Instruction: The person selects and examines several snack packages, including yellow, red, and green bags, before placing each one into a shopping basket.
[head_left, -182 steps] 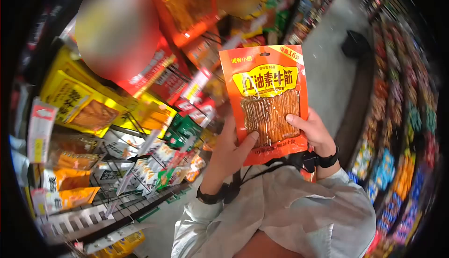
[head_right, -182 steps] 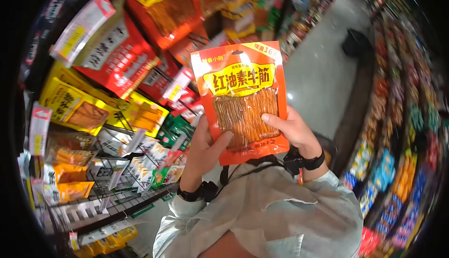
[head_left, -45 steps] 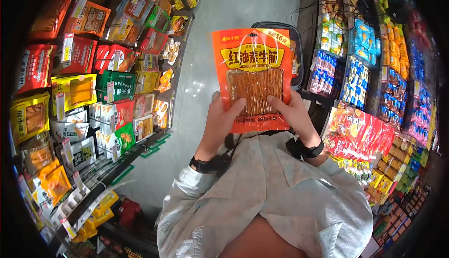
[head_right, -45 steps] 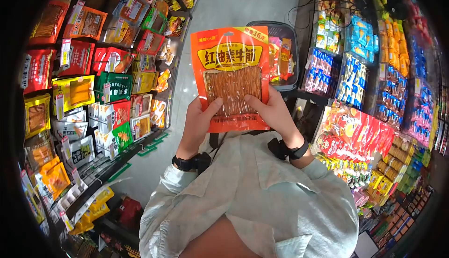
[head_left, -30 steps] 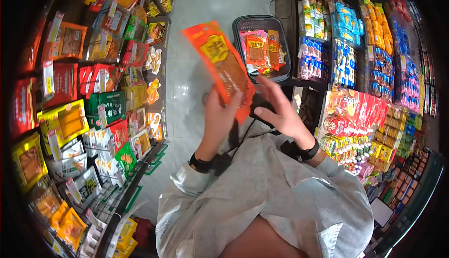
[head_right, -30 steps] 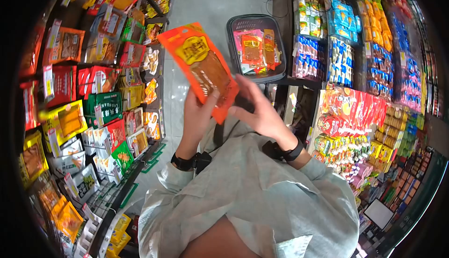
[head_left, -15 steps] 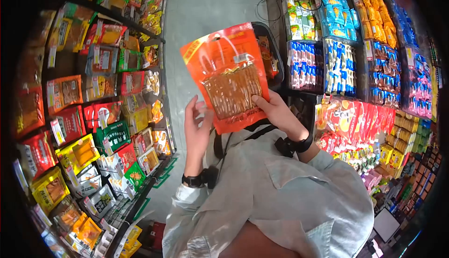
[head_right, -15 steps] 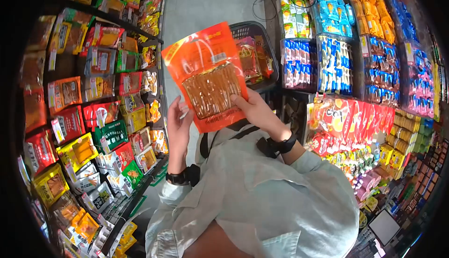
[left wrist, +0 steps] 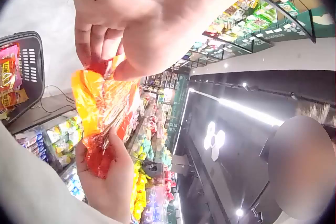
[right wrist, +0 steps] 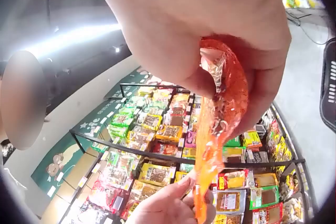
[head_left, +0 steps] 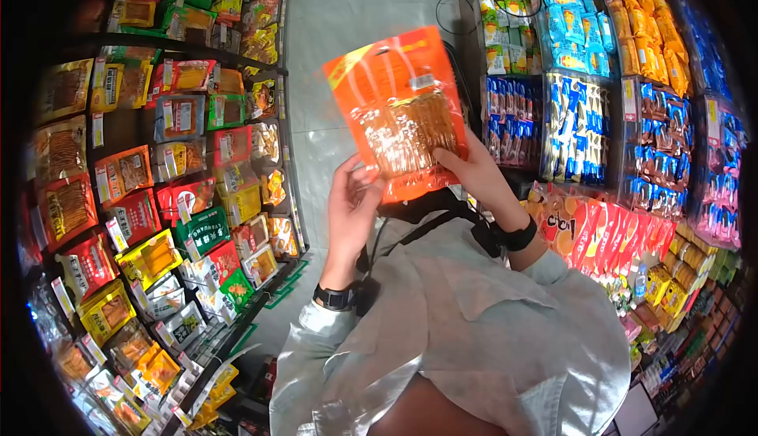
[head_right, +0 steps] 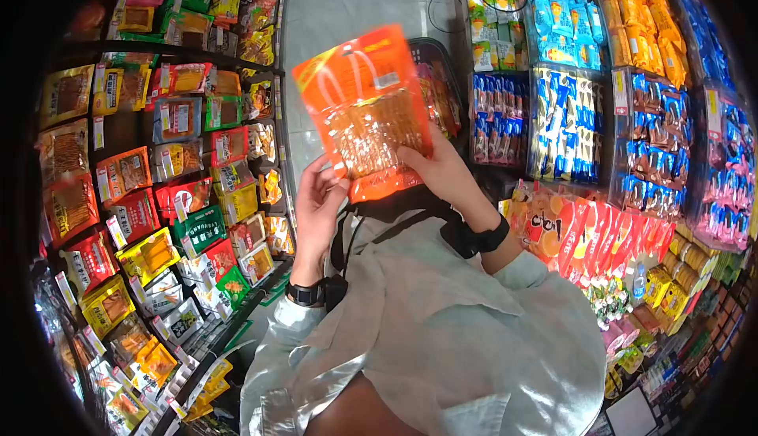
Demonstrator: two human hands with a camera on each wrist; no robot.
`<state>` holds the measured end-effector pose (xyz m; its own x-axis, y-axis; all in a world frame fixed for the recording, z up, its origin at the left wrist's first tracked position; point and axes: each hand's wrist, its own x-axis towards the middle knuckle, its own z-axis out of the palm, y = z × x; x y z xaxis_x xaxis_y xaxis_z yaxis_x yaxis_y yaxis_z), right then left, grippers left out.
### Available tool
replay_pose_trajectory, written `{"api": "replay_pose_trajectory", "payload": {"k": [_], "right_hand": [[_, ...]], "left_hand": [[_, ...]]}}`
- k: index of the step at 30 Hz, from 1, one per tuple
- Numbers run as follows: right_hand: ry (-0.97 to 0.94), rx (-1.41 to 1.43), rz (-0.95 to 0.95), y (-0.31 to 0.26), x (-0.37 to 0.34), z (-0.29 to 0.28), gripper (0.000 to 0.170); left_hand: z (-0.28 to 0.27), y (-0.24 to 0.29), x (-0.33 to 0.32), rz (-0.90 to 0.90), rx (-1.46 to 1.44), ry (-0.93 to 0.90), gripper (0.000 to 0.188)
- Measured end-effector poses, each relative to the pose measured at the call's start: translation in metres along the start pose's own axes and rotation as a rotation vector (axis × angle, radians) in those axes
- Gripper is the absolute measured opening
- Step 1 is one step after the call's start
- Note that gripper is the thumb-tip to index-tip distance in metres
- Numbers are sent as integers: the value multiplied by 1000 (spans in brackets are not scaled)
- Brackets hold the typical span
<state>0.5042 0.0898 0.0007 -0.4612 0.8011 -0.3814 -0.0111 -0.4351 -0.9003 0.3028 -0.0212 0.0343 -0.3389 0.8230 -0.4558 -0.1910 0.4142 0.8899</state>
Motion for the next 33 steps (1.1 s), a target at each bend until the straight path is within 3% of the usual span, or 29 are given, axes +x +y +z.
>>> {"api": "replay_pose_trajectory", "payload": {"k": [1, 2, 3, 5, 7, 10, 13, 15, 27, 33], "right_hand": [[46, 11, -53, 2, 0, -4, 58], [104, -281, -282, 9, 5, -15, 73], [188, -396, -315, 11, 3, -22, 73], [351, -620, -389, 13, -4, -31, 73], [332, -473, -313, 13, -6, -38, 69], [234, -351, -233, 20, -8, -51, 52], [157, -193, -156, 20, -7, -48, 44], [121, -222, -149, 23, -4, -44, 38], [-365, -180, -121, 11, 34, 36, 34], [-435, -281, 8, 18, 25, 99, 23]], "left_hand": [[5, 0, 4, 66, 108, 17, 55], [11, -1, 6, 129, 217, 35, 58], [16, -2, 7, 191, 327, 56, 61], [24, 6, 7, 49, 150, -14, 62], [28, -1, 11, 95, 154, -82, 52], [31, -25, 19, 155, 98, -135, 41], [37, -9, 10, 85, 157, -158, 34], [35, -15, 6, 160, 181, -129, 33], [-28, -41, -36, 110, -33, 164, 24], [-76, -53, -68, 160, -181, 208, 19]]}}
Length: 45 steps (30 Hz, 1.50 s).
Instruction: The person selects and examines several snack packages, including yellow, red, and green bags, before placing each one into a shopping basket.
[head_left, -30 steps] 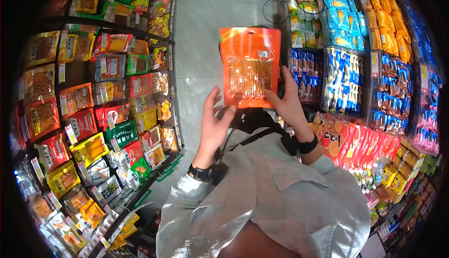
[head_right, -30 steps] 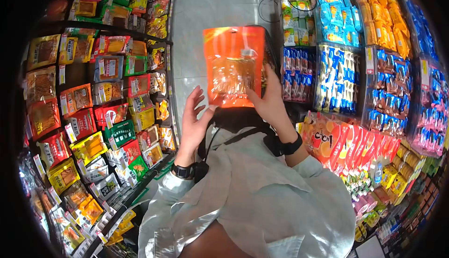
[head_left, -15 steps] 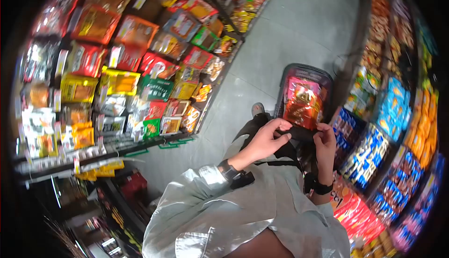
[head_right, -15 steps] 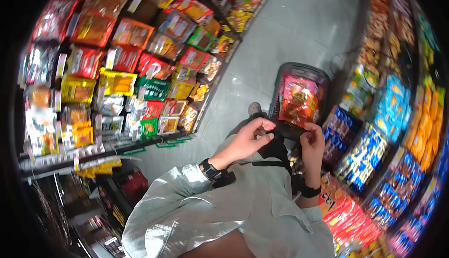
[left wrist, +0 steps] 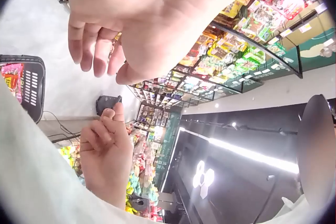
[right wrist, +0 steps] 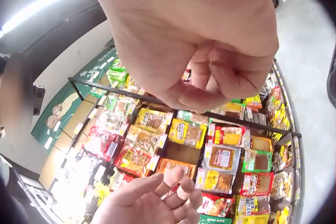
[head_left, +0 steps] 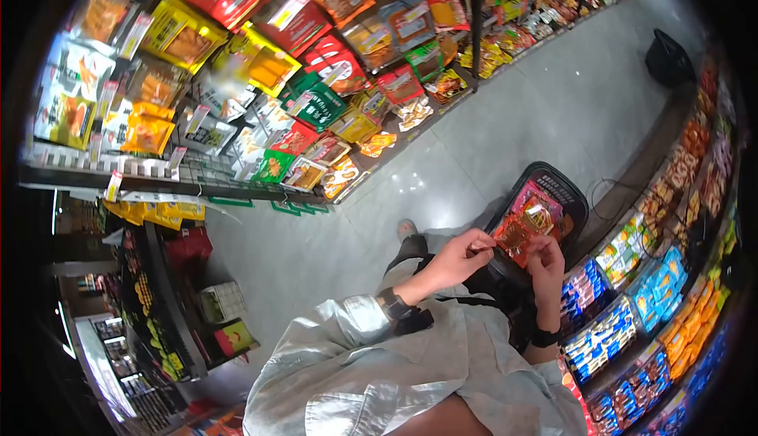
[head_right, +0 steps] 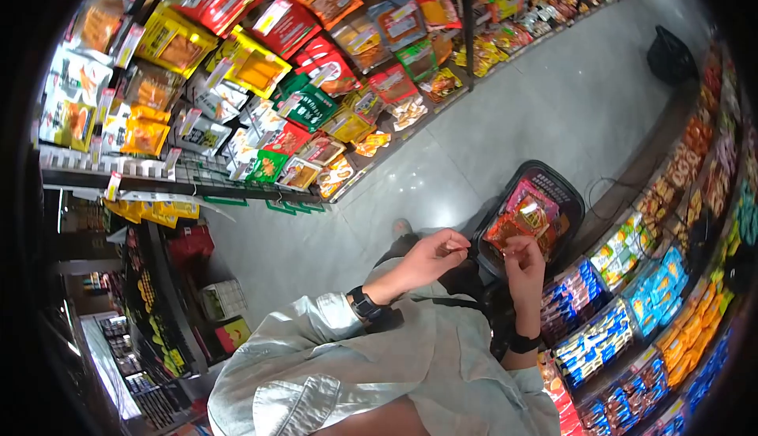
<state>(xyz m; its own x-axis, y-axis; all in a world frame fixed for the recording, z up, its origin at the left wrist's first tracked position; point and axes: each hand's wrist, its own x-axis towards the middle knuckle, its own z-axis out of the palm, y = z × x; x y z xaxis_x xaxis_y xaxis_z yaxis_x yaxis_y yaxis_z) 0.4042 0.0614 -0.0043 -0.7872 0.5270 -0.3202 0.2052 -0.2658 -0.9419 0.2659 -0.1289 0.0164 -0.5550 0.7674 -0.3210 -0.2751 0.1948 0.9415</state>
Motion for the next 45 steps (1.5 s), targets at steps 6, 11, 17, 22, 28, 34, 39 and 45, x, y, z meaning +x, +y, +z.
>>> {"api": "replay_pose_trajectory", "payload": {"k": [6, 11, 17, 22, 28, 34, 39, 45], "right_hand": [[-14, -50, -42, 8, 20, 102, 17], [-137, -259, -45, 5, 30, 207, 19], [-371, -388, -70, -14, 44, 308, 19], [-519, -400, -42, -23, 70, 364, 17], [-663, -386, -68, -34, 128, 415, 14], [-748, -300, -141, -75, 217, 469, 13], [-880, -229, -282, -137, 283, 530, 15], [-964, -62, -599, -229, 327, 631, 45]], "left_hand": [[-101, 9, -32, -89, 64, 90, 24], [-197, -17, -63, 2, -11, 232, 23], [-289, -21, -93, 77, -123, 402, 19], [-331, -37, -119, 115, -241, 557, 17], [-356, -41, -126, 68, -325, 664, 17], [-409, 2, -97, 79, -293, 756, 15], [-472, 57, -54, 271, -66, 949, 20], [-504, 186, -33, 419, 201, 1232, 23]]}}
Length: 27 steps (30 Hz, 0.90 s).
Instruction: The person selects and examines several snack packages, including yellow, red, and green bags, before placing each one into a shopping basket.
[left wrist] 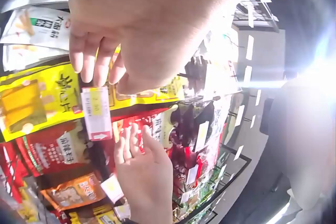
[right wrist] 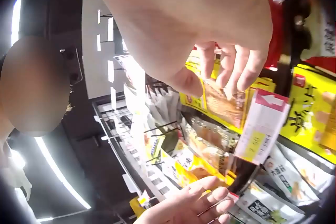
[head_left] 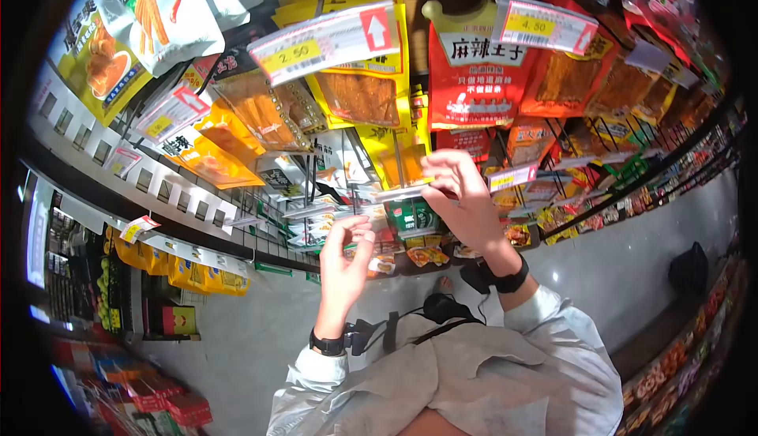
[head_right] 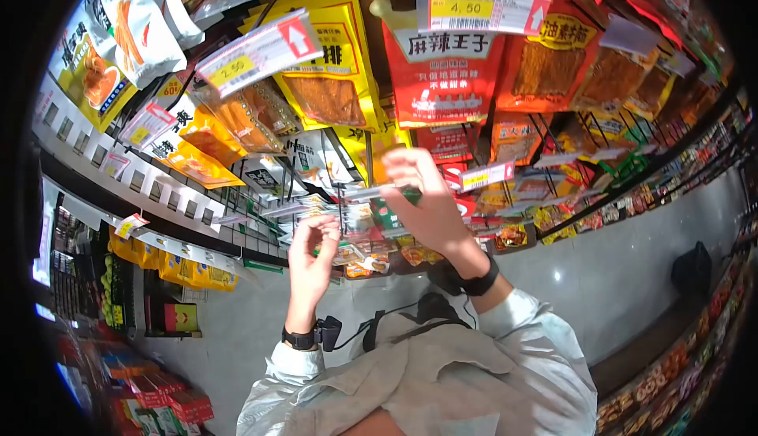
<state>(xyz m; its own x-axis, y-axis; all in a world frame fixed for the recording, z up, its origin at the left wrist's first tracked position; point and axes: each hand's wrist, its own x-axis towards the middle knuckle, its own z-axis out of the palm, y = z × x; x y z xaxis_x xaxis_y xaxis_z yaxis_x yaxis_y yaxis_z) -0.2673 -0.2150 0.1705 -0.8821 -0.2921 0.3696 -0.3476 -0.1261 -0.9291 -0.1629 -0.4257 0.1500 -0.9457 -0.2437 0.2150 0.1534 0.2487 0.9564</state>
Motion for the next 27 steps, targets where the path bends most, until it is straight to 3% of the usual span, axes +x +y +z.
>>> {"api": "replay_pose_trajectory", "payload": {"k": [4, 7, 10, 17, 19, 23, 27], "right_hand": [[88, -97, -165, 4, 65, 13, 61], [121, -169, -240, 10, 89, 20, 64], [137, -318, -105, 12, 98, 24, 64], [186, -433, -188, 18, 105, 32, 35], [234, -357, -198, 12, 97, 37, 25], [214, 68, -150, -9, 68, 47, 11], [332, 72, -224, -36, 33, 59, 8]], "left_hand": [[13, 18, 3, 9, -50, 87, 21], [22, 14, -5, -24, -106, 95, 21], [25, 6, -5, -37, -138, 68, 23], [15, -3, -5, -52, -234, 16, 24], [3, -6, -8, -18, -183, -58, 22], [-24, -10, -16, 1, -197, -155, 20], [-58, -2, -30, -60, -184, -199, 23]]}}
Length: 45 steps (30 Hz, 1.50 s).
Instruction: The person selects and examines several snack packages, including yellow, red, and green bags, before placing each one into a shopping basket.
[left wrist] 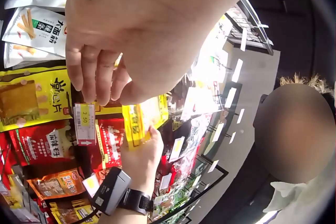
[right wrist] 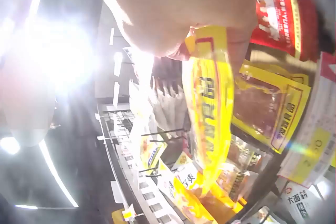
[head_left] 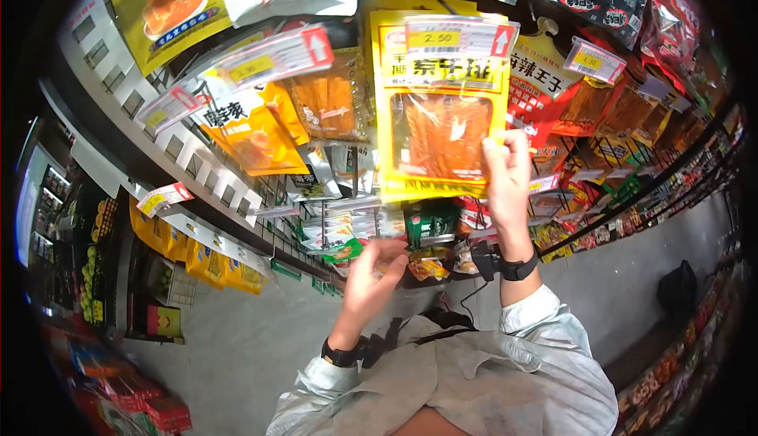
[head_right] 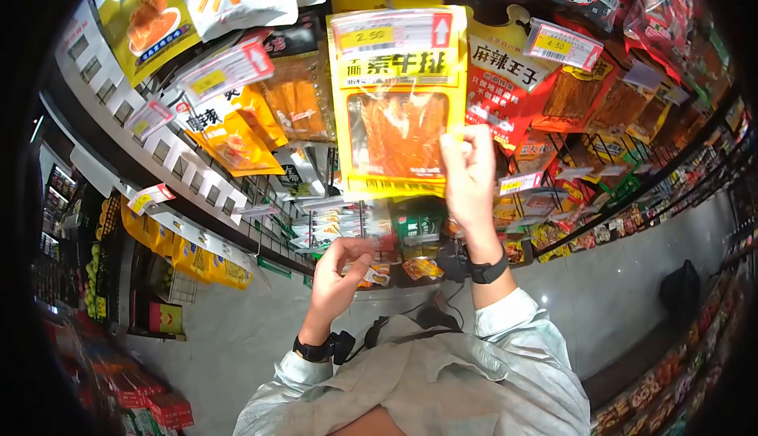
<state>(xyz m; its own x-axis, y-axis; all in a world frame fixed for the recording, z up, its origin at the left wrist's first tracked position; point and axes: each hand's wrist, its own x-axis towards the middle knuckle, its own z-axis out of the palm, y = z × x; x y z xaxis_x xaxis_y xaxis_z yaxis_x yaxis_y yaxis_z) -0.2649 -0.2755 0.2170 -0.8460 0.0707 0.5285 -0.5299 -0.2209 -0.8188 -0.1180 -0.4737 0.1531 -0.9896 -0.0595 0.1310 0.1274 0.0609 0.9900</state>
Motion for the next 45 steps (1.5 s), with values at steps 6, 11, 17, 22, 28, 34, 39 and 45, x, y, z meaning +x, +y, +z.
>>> {"api": "replay_pose_trajectory", "payload": {"k": [6, 11, 17, 22, 28, 34, 39, 45], "right_hand": [[106, -21, 52, -56, -60, 13, 6], [67, -94, 117, -92, -104, 25, 7], [28, -170, 264, -116, -164, 15, 17], [11, -163, 543, -102, -239, -18, 44], [109, -129, 700, -118, -320, -84, 42], [288, -192, 700, -162, -389, -148, 40], [340, -249, 748, -174, -461, -193, 38], [379, 8, 837, -176, -526, -234, 39]], "left_hand": [[-48, 7, -27, 60, -316, -76, 45], [-40, 49, -23, -24, -561, -279, 59], [-18, 29, -47, -116, -429, -265, 49], [3, -22, -92, -200, -364, -330, 37], [57, -40, -148, -284, -219, -465, 30], [136, -21, -185, -520, -259, -691, 31], [197, -9, -235, -624, -9, -737, 20], [230, -34, -299, -676, 19, -697, 19]]}}
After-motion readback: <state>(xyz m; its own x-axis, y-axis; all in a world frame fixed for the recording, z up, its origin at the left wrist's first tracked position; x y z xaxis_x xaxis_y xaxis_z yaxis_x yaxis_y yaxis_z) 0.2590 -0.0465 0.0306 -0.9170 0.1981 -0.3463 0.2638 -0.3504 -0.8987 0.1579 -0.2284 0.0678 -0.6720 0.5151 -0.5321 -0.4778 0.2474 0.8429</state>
